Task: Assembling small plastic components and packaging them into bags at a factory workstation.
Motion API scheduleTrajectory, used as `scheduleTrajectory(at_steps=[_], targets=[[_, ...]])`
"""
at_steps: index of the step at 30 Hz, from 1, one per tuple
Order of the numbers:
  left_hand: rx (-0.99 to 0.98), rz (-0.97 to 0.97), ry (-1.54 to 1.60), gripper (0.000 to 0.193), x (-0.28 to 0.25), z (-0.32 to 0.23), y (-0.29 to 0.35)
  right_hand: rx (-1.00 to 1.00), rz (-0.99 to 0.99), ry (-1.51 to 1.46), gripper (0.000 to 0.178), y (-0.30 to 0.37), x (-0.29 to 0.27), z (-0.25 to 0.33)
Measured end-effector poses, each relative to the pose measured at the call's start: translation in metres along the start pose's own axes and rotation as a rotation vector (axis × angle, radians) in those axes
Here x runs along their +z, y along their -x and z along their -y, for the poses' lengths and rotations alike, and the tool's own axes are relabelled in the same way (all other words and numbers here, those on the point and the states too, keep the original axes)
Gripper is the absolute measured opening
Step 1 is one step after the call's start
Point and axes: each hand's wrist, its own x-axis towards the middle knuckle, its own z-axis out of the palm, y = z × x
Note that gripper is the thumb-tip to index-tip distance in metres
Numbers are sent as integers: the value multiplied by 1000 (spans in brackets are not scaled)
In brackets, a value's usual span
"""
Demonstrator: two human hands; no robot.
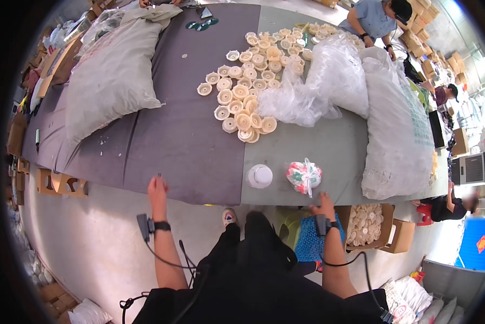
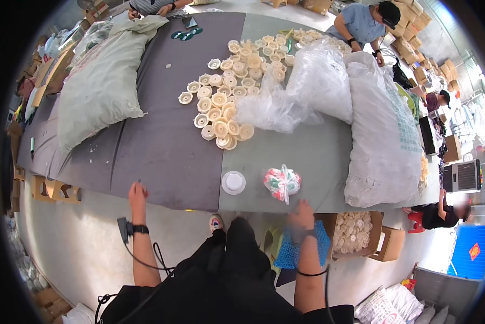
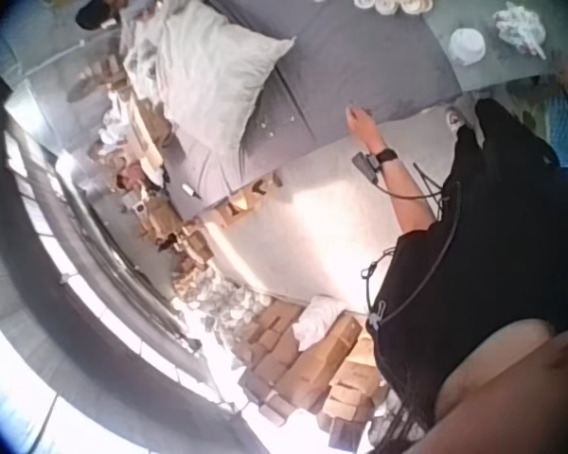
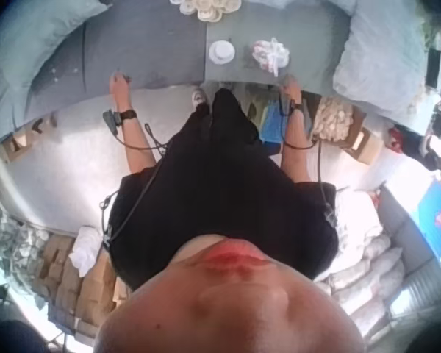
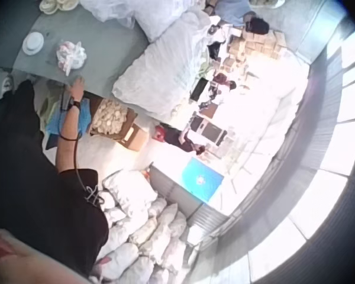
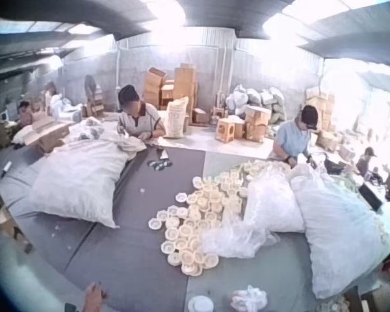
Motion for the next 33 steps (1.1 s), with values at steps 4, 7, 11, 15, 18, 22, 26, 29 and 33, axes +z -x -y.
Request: scheduleTrajectory(at_steps=[4, 7, 11, 15, 18, 22, 26, 29, 33], targets=[[108, 169, -56, 15, 97, -69, -28, 190, -264, -263, 48, -68, -40, -12], [189, 305, -145, 13, 150, -93, -41, 115, -318, -573, 65, -140, -84, 57], [287, 447, -239, 22, 229, -128, -44, 153, -393, -989, 90, -249, -93, 123], [262, 613, -314, 40, 319, -164, -42, 194, -444, -1177, 75, -322, -62, 132], [432, 601, -408, 55, 343, -151, -60, -274, -362, -804, 56, -309, -48, 183], [599, 519, -691, 65, 373, -142, -71, -485, 66, -291, 46, -233, -77, 225], [515, 571, -1139, 52, 396, -96, -88, -694, 91, -183, 37, -220, -91, 201], [603, 500, -1223, 40, 393, -80, -93, -715, -30, -537, 27, -235, -108, 160], [656, 437, -1238, 33, 387, -76, -89, -233, -540, -521, 52, -325, -153, 94]])
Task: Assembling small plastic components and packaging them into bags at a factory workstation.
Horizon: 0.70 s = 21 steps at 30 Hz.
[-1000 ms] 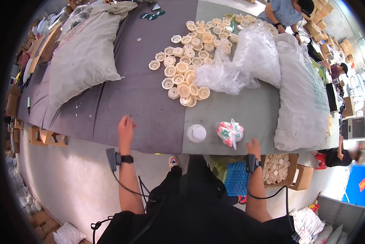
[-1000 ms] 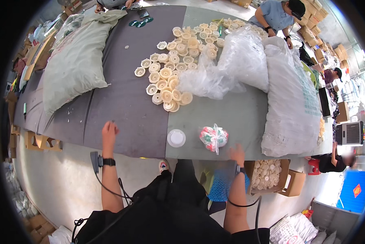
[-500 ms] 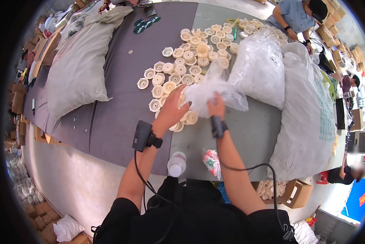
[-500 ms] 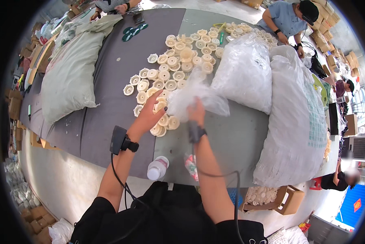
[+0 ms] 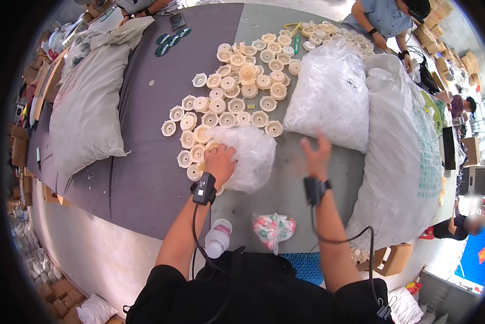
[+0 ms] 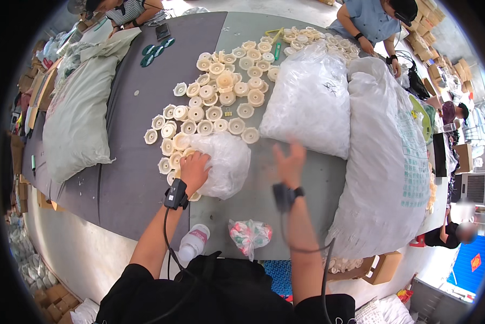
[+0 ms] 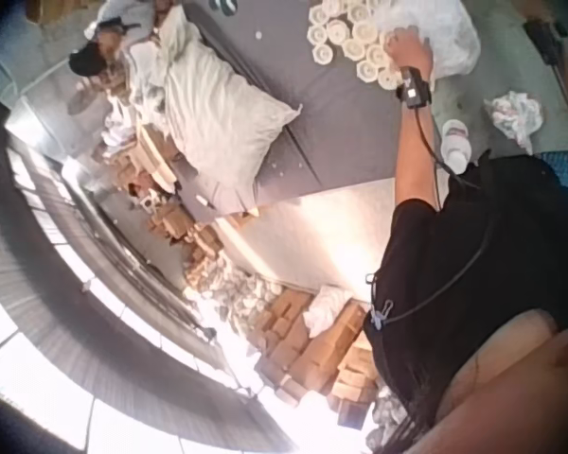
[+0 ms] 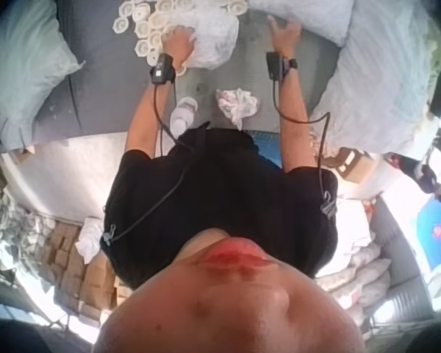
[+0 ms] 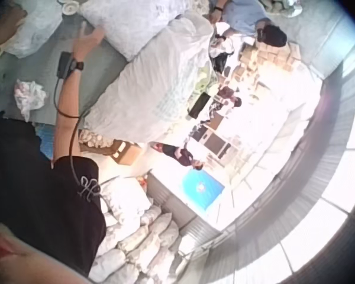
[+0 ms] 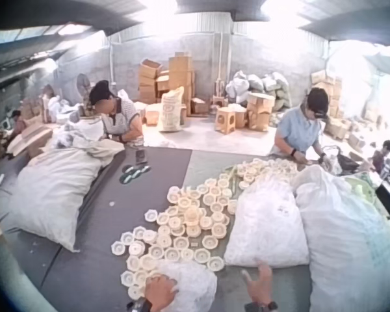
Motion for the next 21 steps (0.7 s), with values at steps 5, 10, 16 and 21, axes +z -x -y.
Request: scheduleTrajectory(at_steps=[5, 10, 16, 21], targets=[[74, -48, -31, 34, 12, -7, 1, 58, -288, 416, 79, -119, -31, -53], [87, -69, 177, 39, -23, 2, 5, 167, -249, 588, 91, -125, -8, -44], [66, -269, 153, 34, -90, -38, -40, 117, -212, 491, 86, -98, -16, -21], [162, -451, 209, 43, -116, -109, -85, 120, -179, 500, 81, -79, -16, -22]])
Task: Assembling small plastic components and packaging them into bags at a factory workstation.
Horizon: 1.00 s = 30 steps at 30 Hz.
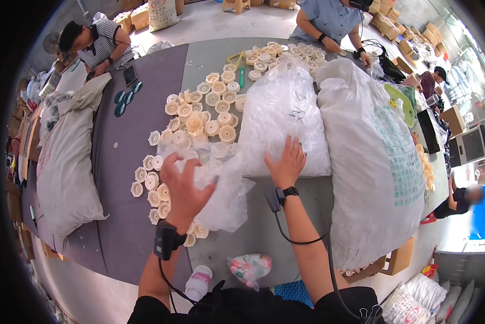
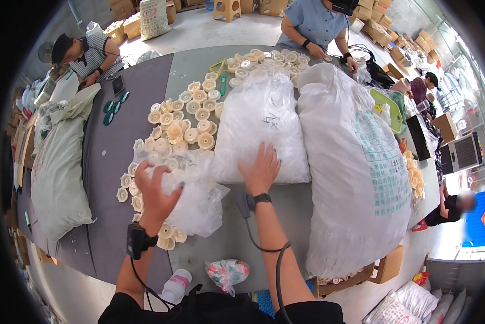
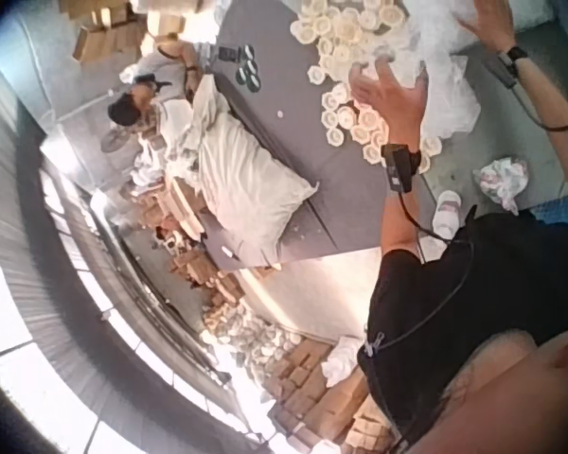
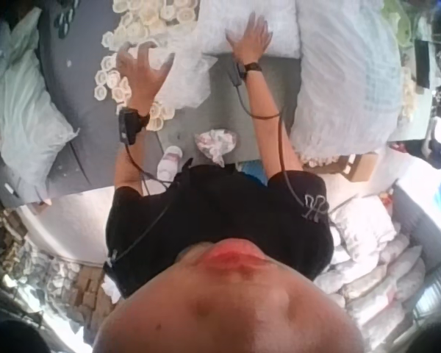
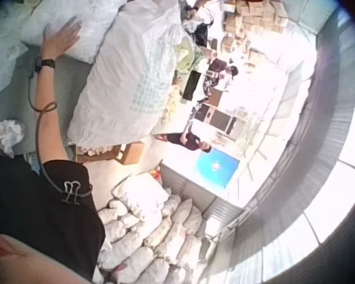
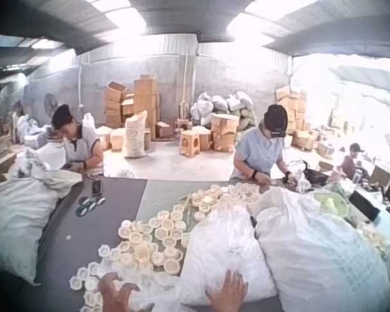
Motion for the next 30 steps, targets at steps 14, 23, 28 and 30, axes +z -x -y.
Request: scheduleTrajectory(at_steps=[14, 23, 28, 30], targets=[[135, 370, -26, 79, 195, -19, -38, -167, 169, 77, 91, 19, 0, -16], [153, 499, 55, 87, 144, -6, -23, -179, 303, 296, 97, 32, -5, -18], [180, 451, 255, 86, 10, 18, -18, -305, 119, 175, 90, 25, 0, -40], [161, 371, 286, 80, -86, 33, -3, -402, 208, 43, 68, 12, -27, -45]])
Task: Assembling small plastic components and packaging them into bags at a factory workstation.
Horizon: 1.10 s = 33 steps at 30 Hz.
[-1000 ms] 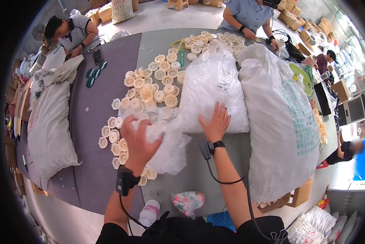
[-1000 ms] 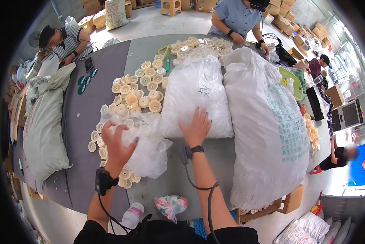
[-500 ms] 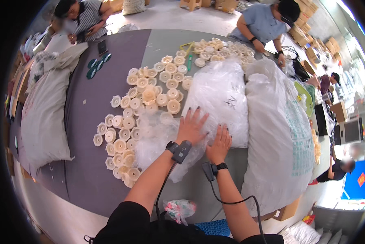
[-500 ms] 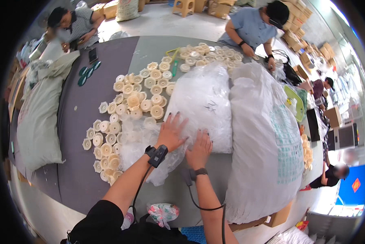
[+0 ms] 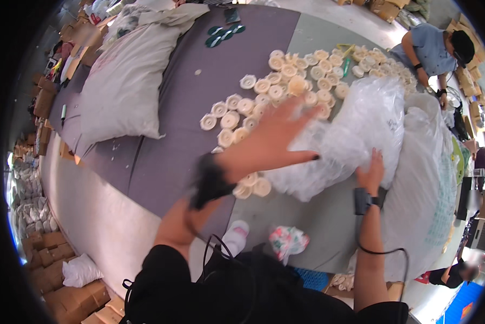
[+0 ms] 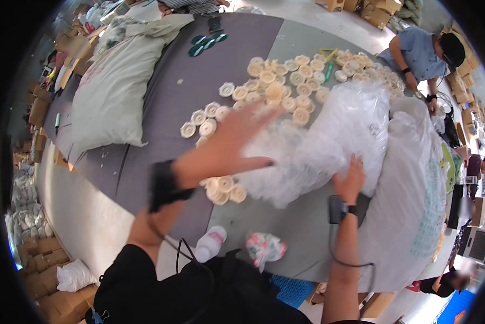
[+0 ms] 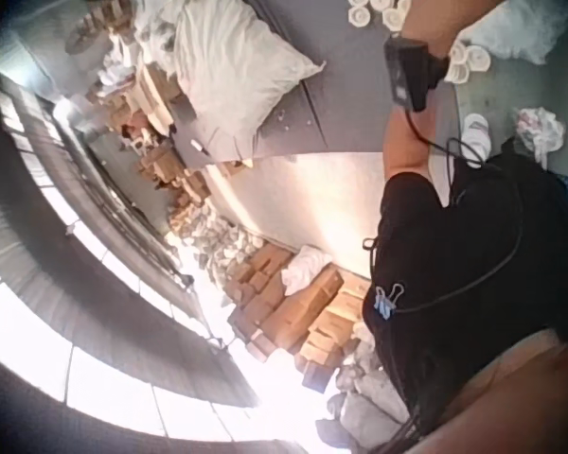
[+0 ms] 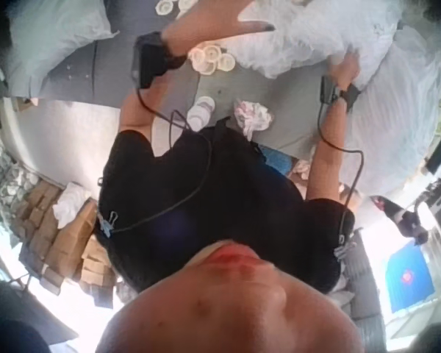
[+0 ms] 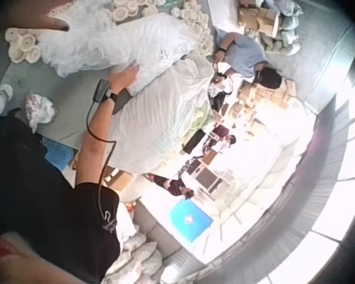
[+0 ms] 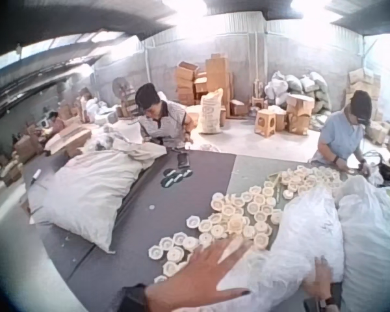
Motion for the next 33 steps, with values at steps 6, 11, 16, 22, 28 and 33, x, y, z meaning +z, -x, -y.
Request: scheduleTrajectory(at_steps=[6, 11, 16, 22, 28, 33], targets=[[-435, -388, 408, 49, -71, -44, 181, 38, 94, -338, 29, 137, -43, 71], [-658, -367, 340, 40, -9, -48, 279, 251, 140, -466, 36, 268, -22, 142], [-611, -237, 405, 37, 27, -61, 357, 203, 73, -355, 44, 376, -24, 146], [-655, -235, 438, 33, 45, -88, 441, 489, 183, -431, 42, 514, -40, 135], [-598, -139, 390, 32, 50, -107, 518, 374, 710, -322, 31, 734, 40, 17], [-700, -152, 222, 27, 63, -118, 597, 677, 548, -634, 26, 860, 45, 52]])
